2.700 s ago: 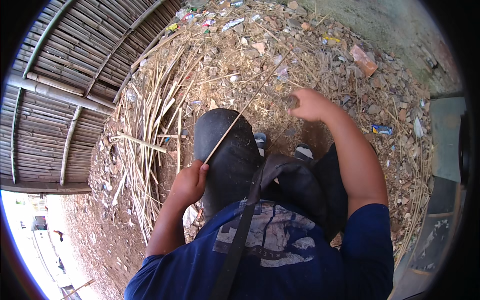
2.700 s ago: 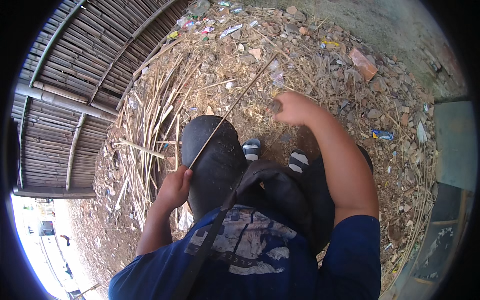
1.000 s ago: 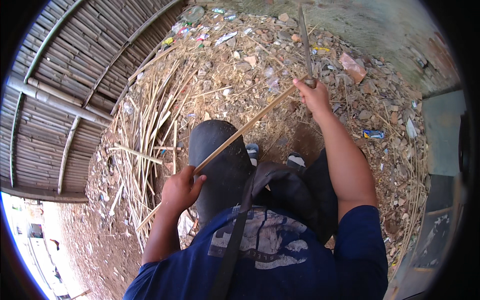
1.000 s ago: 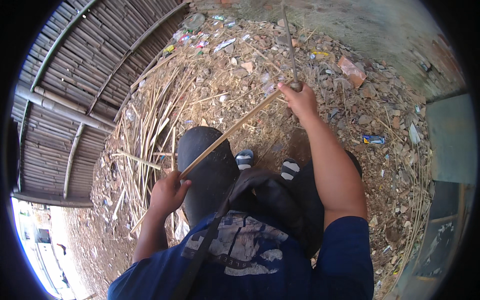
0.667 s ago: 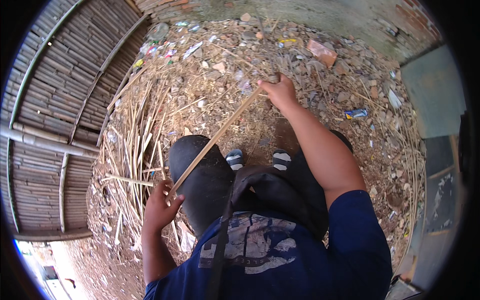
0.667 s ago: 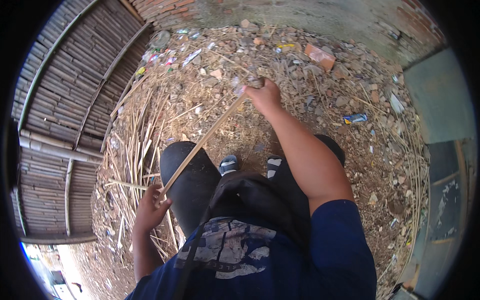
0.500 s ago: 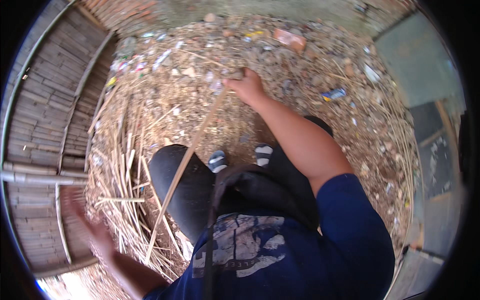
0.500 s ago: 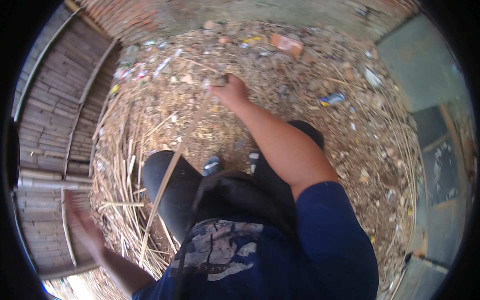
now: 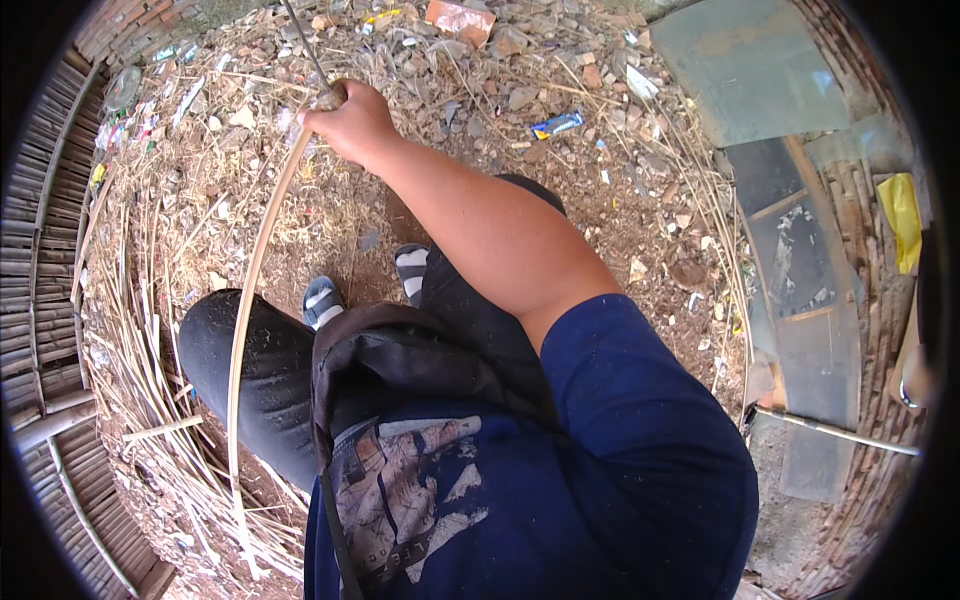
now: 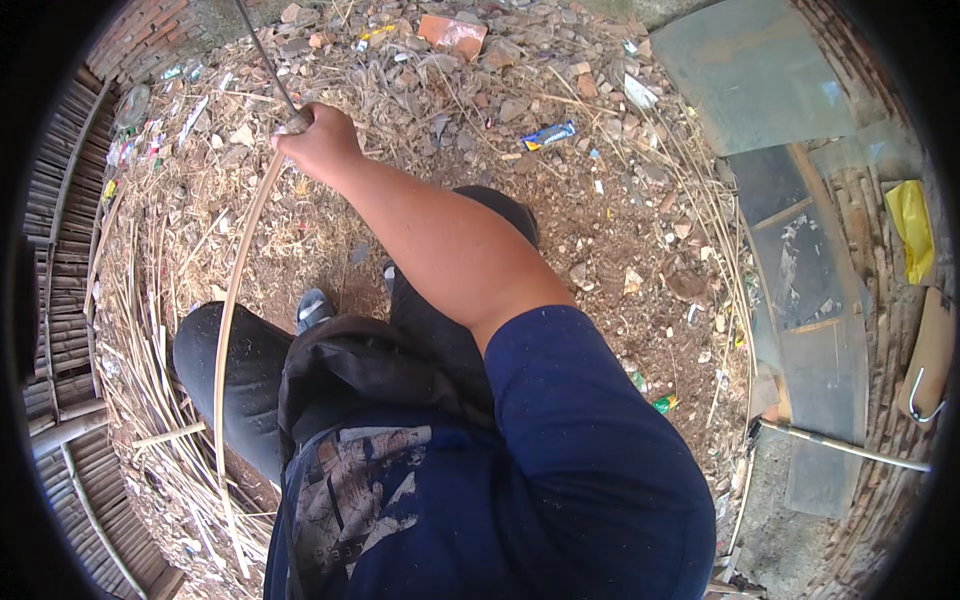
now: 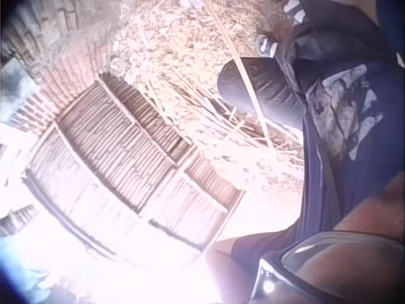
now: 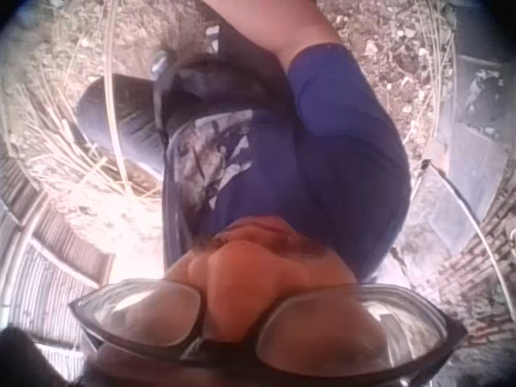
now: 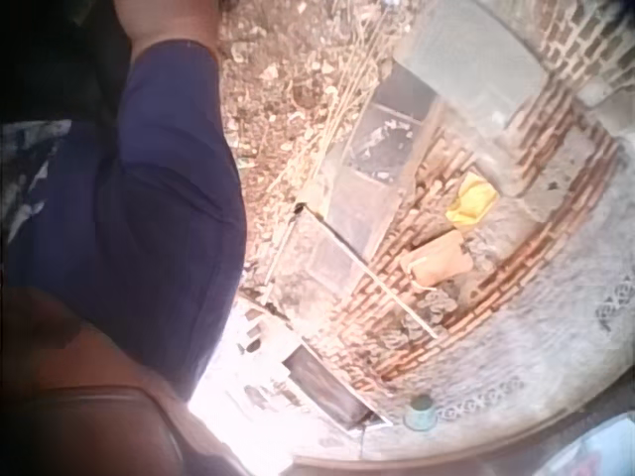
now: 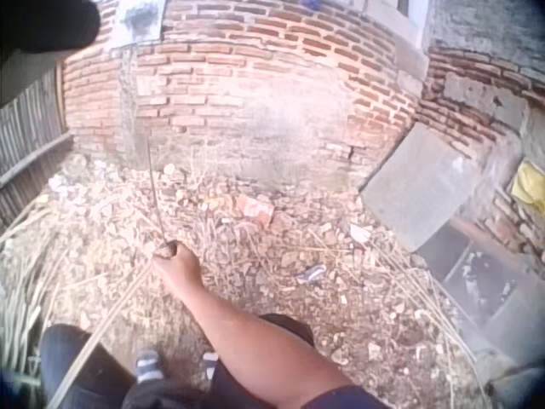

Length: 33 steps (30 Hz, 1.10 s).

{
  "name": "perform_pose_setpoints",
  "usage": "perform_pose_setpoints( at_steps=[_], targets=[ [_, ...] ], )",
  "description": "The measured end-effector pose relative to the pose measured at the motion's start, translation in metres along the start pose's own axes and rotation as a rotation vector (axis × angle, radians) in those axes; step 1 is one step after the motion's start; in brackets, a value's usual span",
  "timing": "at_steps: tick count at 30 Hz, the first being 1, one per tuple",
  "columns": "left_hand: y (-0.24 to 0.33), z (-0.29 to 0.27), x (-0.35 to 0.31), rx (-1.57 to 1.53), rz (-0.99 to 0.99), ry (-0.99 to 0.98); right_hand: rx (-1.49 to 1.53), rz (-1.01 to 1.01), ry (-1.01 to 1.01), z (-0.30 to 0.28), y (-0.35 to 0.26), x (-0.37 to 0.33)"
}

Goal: The person shaves a thin strip of bamboo with a knife while sitting in an outdoor workshop, moving the tool along the length of the material to smooth it.

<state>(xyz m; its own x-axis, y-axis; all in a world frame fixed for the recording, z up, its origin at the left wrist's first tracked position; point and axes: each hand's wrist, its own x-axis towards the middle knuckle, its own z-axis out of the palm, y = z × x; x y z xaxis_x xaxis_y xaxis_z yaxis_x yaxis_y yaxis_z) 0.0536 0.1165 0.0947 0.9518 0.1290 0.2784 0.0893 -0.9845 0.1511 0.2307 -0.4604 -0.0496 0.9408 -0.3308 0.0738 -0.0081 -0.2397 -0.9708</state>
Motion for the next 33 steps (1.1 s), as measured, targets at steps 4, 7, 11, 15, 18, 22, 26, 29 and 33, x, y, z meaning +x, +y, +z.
perform_pose_setpoints(
  at_steps=[4,7,11,15,18,22,26,29,33],
  targets=[
    [0.002,-0.001,0.004,0.015,0.007,-0.017,0.011,0.013,-0.006,-0.003,-0.009,-0.001],
    [0.002,0.000,0.007,0.019,0.010,-0.033,0.039,-0.003,0.008,-0.002,-0.010,-0.004],
    [0.004,0.003,0.013,0.020,0.015,-0.046,0.056,-0.004,0.035,-0.006,-0.011,-0.006],
    [0.007,0.001,0.017,0.019,0.021,-0.050,0.039,0.001,0.032,-0.001,-0.002,0.001],
    [0.008,0.004,0.018,0.018,0.023,-0.054,0.023,0.008,0.024,-0.004,-0.006,-0.001],
    [0.008,0.005,0.021,0.018,0.025,-0.060,0.011,0.015,0.007,-0.007,-0.011,-0.003],
    [0.011,0.000,0.025,0.029,0.039,-0.056,-0.024,-0.013,0.023,-0.004,-0.007,-0.001],
    [0.017,-0.003,0.027,0.021,0.066,-0.028,-0.019,-0.006,0.009,-0.007,-0.011,0.000],
    [0.049,-0.015,0.009,-0.054,0.168,0.064,-0.013,-0.053,0.036,-0.006,-0.003,0.000]
  ],
)
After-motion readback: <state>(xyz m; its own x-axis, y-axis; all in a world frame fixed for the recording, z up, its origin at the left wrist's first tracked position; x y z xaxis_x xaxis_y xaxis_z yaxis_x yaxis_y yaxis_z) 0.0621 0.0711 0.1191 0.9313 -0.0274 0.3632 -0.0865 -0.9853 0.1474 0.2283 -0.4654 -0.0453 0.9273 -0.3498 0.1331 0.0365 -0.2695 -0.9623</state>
